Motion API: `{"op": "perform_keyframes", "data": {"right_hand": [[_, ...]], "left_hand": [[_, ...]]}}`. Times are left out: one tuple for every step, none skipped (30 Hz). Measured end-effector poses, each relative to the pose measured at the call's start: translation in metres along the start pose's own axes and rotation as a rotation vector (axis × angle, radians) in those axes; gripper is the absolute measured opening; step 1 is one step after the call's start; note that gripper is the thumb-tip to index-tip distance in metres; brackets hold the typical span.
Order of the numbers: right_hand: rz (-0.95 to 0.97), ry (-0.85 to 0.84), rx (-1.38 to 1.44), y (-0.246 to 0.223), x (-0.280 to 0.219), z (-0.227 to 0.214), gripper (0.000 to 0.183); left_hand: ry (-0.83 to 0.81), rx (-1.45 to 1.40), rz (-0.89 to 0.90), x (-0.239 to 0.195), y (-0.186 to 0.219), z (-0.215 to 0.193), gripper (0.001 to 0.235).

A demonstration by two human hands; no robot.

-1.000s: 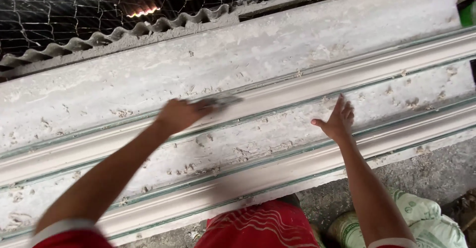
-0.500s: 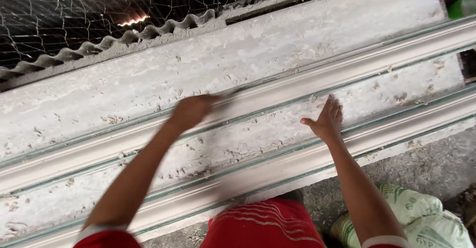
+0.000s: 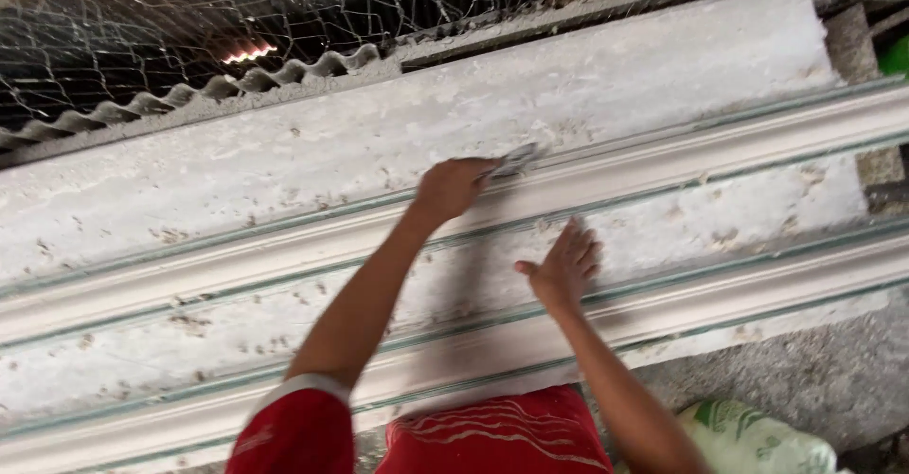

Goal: Cleaning excess material from decorative plaster molds using a metal scraper.

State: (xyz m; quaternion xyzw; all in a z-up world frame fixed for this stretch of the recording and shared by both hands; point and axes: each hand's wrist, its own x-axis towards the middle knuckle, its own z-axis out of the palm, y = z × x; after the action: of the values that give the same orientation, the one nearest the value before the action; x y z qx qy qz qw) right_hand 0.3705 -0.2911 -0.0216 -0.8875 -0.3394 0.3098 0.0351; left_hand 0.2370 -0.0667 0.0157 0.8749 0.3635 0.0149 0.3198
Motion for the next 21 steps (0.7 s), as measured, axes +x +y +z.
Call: {"op": "perform_keyframes", "data": {"right_hand": [[-0.017, -0.008, -0.010, 0.004, 0.002, 0.003, 0.127], [-0.017, -0.038, -0.042, 0.007, 0.004, 0.006, 0.129], [-0.012, -0.064, -0.070, 0.010, 0.006, 0.008, 0.131], [-0.025, -0.069, -0.076, 0.011, 0.006, -0.009, 0.131], [-0.107, -0.110, -0.054, 0.015, 0.000, -0.023, 0.126], [-0.188, -0.151, -0.031, 0.019, -0.006, -0.036, 0.122], [-0.198, -0.160, -0.038, 0.036, -0.001, -0.054, 0.122], [-0.235, -0.131, -0.014, 0.052, 0.003, -0.072, 0.118], [-0.275, -0.097, 0.016, 0.062, 0.008, -0.088, 0.115], [-0.288, -0.101, 0.014, 0.085, 0.029, -0.102, 0.115], [-0.248, 0.006, -0.085, 0.109, 0.047, -0.112, 0.113], [-0.208, 0.115, -0.184, 0.132, 0.064, -0.123, 0.112], [-0.211, 0.117, -0.178, 0.152, 0.077, -0.135, 0.112], [-0.182, 0.152, -0.193, 0.172, 0.089, -0.147, 0.118], [-0.150, 0.191, -0.204, 0.190, 0.103, -0.159, 0.124], [-0.151, 0.198, -0.194, 0.193, 0.109, -0.167, 0.124], [-0.113, 0.138, -0.144, 0.201, 0.110, -0.173, 0.125], [-0.075, 0.079, -0.094, 0.207, 0.111, -0.178, 0.126], [-0.068, 0.083, -0.093, 0.200, 0.109, -0.180, 0.126], [-0.055, 0.076, -0.063, 0.192, 0.106, -0.182, 0.126], [-0.041, 0.068, -0.043, 0.188, 0.103, -0.185, 0.126]], "left_hand": [[0.010, -0.003, -0.019, 0.019, 0.020, 0.019, 0.035], [-0.006, 0.028, -0.032, 0.040, 0.039, 0.038, 0.035], [-0.027, 0.062, -0.039, 0.062, 0.058, 0.055, 0.036], [-0.020, 0.060, -0.052, 0.067, 0.062, 0.049, 0.036], [-0.029, 0.058, -0.014, 0.065, 0.066, 0.048, 0.036], [-0.038, 0.055, 0.024, 0.062, 0.071, 0.047, 0.035], [-0.034, 0.052, 0.010, 0.049, 0.065, 0.035, 0.035], [-0.067, 0.033, -0.015, 0.034, 0.059, 0.023, 0.035], [-0.096, 0.019, -0.038, 0.019, 0.051, 0.006, 0.035], [-0.090, 0.021, -0.049, -0.001, 0.047, -0.018, 0.035], [-0.130, -0.029, -0.160, -0.024, 0.043, -0.040, 0.037], [-0.171, -0.079, -0.271, -0.047, 0.040, -0.063, 0.039], [-0.168, -0.073, -0.272, -0.066, 0.030, -0.075, 0.039], [-0.133, 0.077, -0.268, -0.085, 0.020, -0.089, 0.038], [-0.095, 0.230, -0.258, -0.103, 0.008, -0.105, 0.036], [-0.091, 0.240, -0.253, -0.106, -0.002, -0.104, 0.036], [-0.058, 0.245, -0.260, -0.112, -0.013, -0.099, 0.036], [-0.025, 0.251, -0.267, -0.118, -0.026, -0.095, 0.036], [-0.027, 0.250, -0.259, -0.102, -0.021, -0.087, 0.036], [-0.019, 0.200, -0.223, -0.086, -0.017, -0.080, 0.035], [-0.011, 0.141, -0.188, -0.073, -0.011, -0.067, 0.033]]}}
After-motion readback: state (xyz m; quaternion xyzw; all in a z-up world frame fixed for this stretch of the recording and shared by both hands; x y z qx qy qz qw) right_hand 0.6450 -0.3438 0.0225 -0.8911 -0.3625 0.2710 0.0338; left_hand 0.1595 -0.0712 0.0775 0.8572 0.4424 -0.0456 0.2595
